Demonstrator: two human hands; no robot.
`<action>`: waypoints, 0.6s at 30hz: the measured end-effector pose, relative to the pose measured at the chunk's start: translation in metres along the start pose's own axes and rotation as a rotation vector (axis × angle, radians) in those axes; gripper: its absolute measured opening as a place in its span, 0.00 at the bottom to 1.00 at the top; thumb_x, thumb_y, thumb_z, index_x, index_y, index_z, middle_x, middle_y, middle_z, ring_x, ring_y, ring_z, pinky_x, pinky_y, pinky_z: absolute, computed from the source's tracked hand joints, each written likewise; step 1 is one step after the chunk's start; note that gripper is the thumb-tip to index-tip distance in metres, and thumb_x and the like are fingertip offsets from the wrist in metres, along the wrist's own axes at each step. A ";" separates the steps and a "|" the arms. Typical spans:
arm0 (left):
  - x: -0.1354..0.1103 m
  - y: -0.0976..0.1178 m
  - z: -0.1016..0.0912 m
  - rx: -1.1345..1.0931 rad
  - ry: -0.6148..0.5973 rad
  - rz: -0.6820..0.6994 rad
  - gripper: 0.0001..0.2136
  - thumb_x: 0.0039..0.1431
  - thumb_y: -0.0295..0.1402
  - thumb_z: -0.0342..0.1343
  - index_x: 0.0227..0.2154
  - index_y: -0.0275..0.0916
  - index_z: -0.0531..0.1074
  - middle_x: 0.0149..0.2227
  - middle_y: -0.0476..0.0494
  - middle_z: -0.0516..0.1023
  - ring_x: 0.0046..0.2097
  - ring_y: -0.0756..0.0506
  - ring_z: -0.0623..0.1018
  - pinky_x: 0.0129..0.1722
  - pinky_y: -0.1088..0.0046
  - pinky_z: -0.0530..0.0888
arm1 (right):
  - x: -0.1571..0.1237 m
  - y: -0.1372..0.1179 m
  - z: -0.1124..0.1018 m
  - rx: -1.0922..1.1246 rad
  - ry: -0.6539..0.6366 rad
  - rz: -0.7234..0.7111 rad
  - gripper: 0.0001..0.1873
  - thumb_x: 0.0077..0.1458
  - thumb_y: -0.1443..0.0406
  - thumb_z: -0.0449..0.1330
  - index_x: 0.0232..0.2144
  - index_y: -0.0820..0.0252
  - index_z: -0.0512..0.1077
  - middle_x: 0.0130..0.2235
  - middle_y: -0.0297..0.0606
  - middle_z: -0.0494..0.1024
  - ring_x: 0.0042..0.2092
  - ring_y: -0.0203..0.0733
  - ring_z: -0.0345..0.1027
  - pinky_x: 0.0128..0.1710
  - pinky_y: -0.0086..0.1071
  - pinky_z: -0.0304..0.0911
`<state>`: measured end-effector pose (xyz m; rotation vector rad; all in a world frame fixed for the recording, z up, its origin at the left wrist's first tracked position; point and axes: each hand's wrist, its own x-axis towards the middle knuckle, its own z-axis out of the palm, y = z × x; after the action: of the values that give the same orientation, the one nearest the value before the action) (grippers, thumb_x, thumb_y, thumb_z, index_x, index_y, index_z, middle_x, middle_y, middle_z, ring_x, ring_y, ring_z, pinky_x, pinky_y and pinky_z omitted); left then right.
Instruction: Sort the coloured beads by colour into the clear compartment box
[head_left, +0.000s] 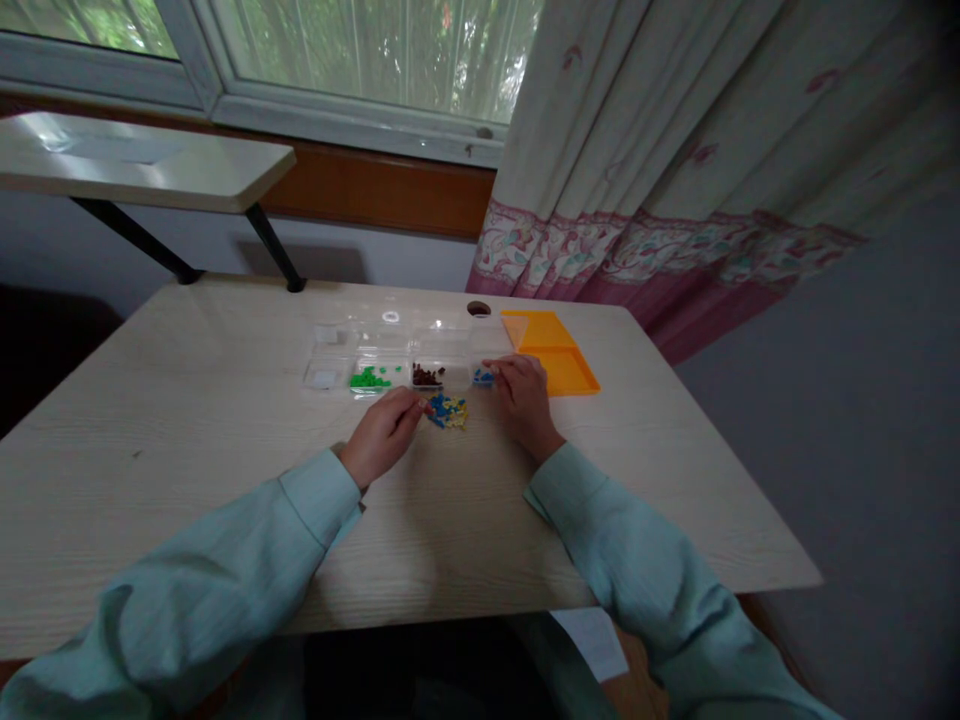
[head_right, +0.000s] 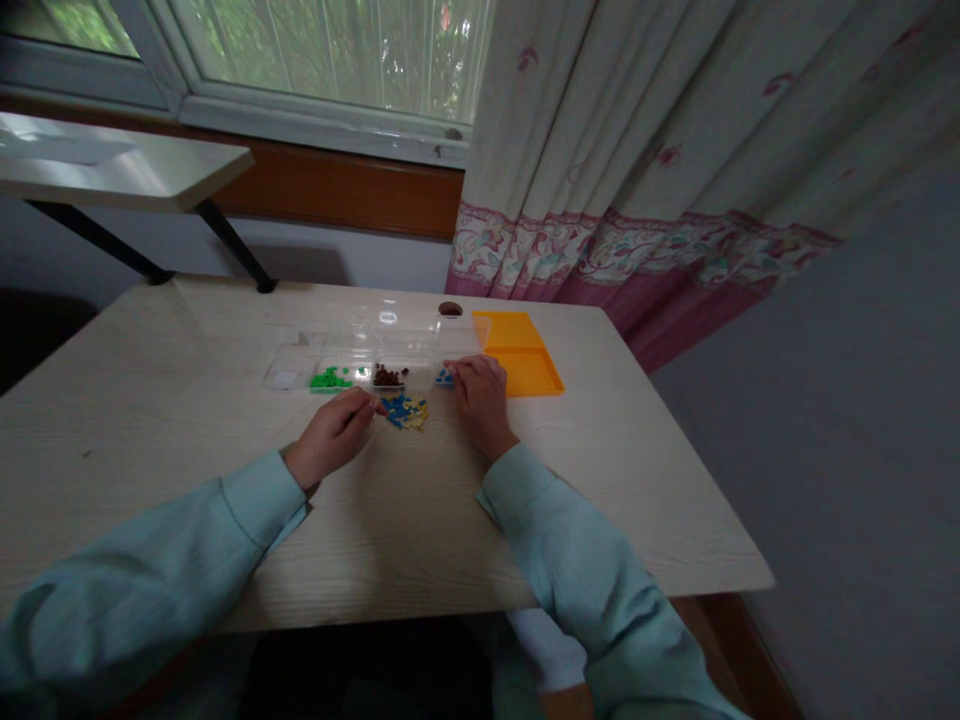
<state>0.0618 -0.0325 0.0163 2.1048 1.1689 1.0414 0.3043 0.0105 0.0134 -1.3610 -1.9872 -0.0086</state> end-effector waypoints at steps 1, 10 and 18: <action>0.000 0.000 0.000 0.020 0.001 0.003 0.12 0.65 0.34 0.44 0.36 0.38 0.72 0.32 0.45 0.70 0.36 0.47 0.70 0.37 0.71 0.67 | 0.000 0.000 0.000 0.011 0.003 -0.002 0.17 0.64 0.61 0.46 0.45 0.56 0.73 0.42 0.40 0.74 0.47 0.44 0.62 0.52 0.42 0.53; -0.001 0.001 0.000 0.343 -0.086 0.043 0.11 0.56 0.34 0.56 0.42 0.42 0.72 0.39 0.42 0.68 0.44 0.42 0.67 0.45 0.63 0.65 | 0.001 -0.006 -0.001 0.037 -0.028 -0.027 0.18 0.64 0.61 0.46 0.44 0.57 0.74 0.40 0.39 0.75 0.46 0.44 0.63 0.51 0.41 0.53; -0.001 0.000 0.001 0.388 -0.113 0.046 0.10 0.57 0.36 0.55 0.42 0.43 0.73 0.39 0.42 0.67 0.44 0.42 0.67 0.45 0.62 0.65 | 0.000 -0.005 0.001 0.028 -0.066 -0.036 0.18 0.64 0.60 0.46 0.44 0.57 0.74 0.40 0.40 0.75 0.45 0.44 0.63 0.50 0.42 0.54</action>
<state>0.0626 -0.0335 0.0153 2.4598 1.3573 0.7468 0.2997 0.0089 0.0149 -1.3238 -2.0588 0.0477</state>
